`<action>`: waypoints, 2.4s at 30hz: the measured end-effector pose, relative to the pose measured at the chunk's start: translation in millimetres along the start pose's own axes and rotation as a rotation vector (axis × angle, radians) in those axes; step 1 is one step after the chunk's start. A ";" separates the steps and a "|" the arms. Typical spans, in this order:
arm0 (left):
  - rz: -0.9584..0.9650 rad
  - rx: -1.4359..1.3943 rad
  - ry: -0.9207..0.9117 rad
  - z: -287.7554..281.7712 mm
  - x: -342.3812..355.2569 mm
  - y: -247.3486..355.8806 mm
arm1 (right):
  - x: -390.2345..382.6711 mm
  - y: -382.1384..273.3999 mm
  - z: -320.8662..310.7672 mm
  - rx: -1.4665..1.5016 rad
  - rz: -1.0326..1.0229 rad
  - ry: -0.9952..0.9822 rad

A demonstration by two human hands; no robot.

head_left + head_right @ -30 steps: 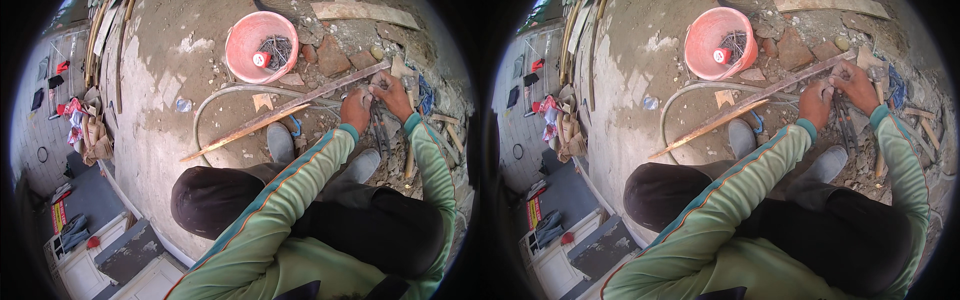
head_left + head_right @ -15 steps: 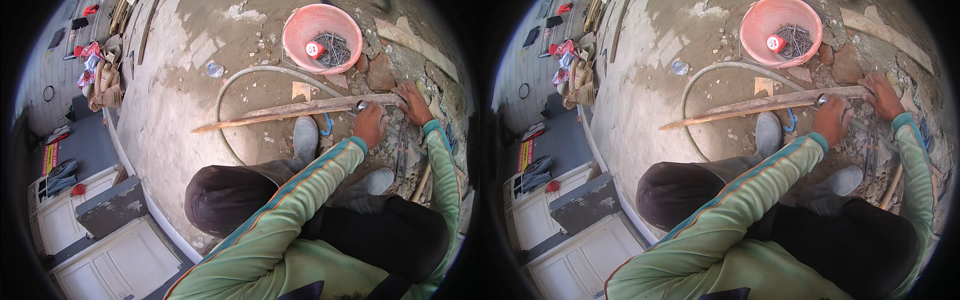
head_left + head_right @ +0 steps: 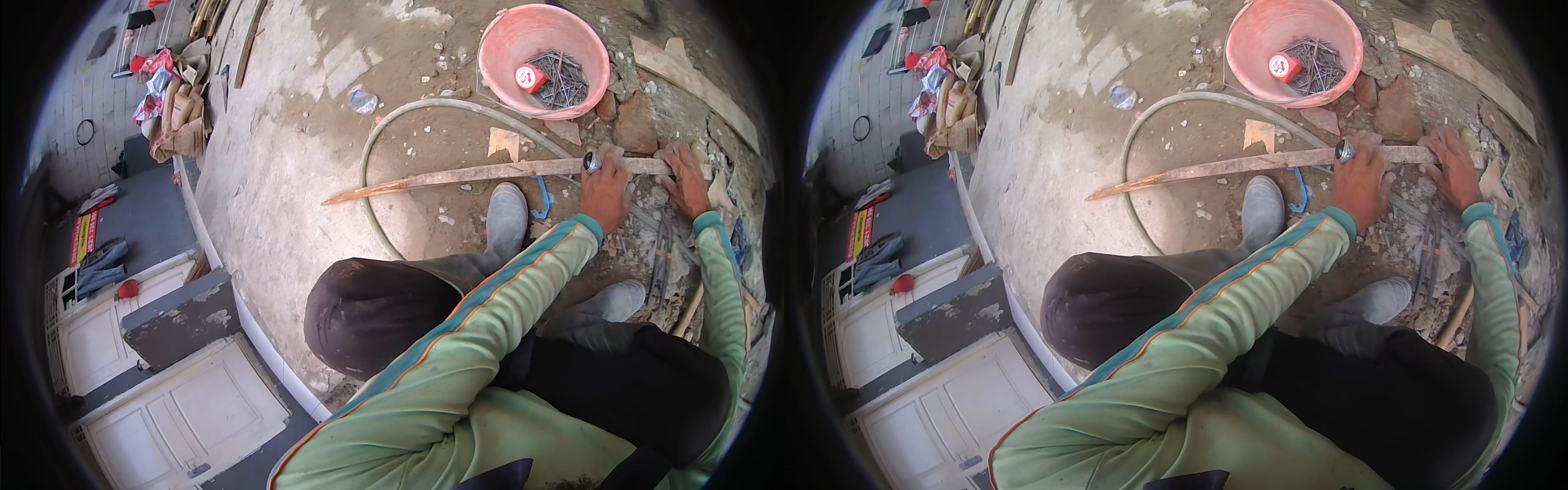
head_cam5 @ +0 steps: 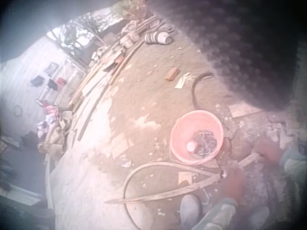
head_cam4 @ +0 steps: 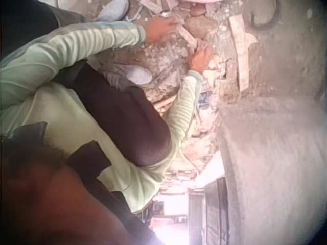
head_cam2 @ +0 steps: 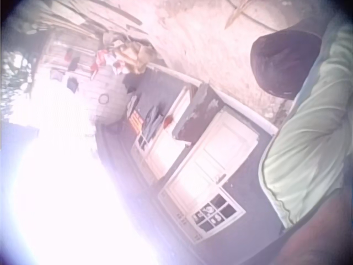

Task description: The person hammers nails into a wooden plank using a hammer. They repeatedly pick nails from a pink bucket, position the plank, and strike the nails to secure them.

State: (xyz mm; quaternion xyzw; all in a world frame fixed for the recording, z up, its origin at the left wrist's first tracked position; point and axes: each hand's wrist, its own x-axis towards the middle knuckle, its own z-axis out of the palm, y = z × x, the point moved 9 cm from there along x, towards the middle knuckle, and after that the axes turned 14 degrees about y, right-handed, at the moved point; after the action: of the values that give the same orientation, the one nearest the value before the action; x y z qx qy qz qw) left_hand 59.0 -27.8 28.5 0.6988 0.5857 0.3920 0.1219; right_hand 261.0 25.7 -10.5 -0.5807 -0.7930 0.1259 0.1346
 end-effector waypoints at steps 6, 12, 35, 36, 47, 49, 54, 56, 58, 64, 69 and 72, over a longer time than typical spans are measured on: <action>-0.110 -0.048 -0.255 31.2 -7.1 -15.3 | 12.0 4.9 -8.1 0.062 0.026 -0.162; -0.070 -0.070 -0.196 33.5 6.0 -20.7 | 7.3 14.7 -24.3 0.066 -0.034 0.128; -0.059 0.437 -0.536 42.0 34.0 -81.2 | -264.4 33.3 -76.7 -0.160 0.894 0.653; -0.063 0.478 -0.526 36.9 36.5 -99.0 | -271.1 35.7 -73.1 -0.198 0.921 0.603; -0.206 0.596 -0.441 11.7 34.1 -172.7 | -254.0 36.0 -53.7 0.578 1.116 0.633; -0.117 0.570 -0.244 -1.2 35.7 -178.1 | -224.0 11.3 -50.0 0.863 1.067 0.651; 0.075 0.128 -0.039 5.7 38.1 -77.6 | -180.2 -22.5 -49.1 1.006 1.009 0.567; 0.100 0.007 -0.086 29.4 41.7 -47.0 | -174.9 -25.0 -39.8 0.977 0.989 0.491; -0.018 -0.107 -0.151 61.1 49.6 -29.8 | -172.4 -28.6 -29.7 0.951 0.972 0.421; -0.131 -0.032 -0.039 62.6 20.4 -45.2 | -184.1 -33.6 -14.9 0.796 0.878 0.361; 0.019 0.322 -0.221 59.9 -11.6 -86.4 | -191.4 -38.4 -8.9 0.707 0.944 0.254; 0.079 0.358 -0.308 67.4 -10.7 -91.2 | -194.6 -35.9 -9.9 0.702 0.948 0.258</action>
State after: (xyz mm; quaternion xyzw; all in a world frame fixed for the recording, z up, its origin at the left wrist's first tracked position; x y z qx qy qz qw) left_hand 39.5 7.8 -78.0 0.7833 0.5925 0.1750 0.0686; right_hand 288.9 -170.3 -1.6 -0.8024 -0.3360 0.3549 0.3425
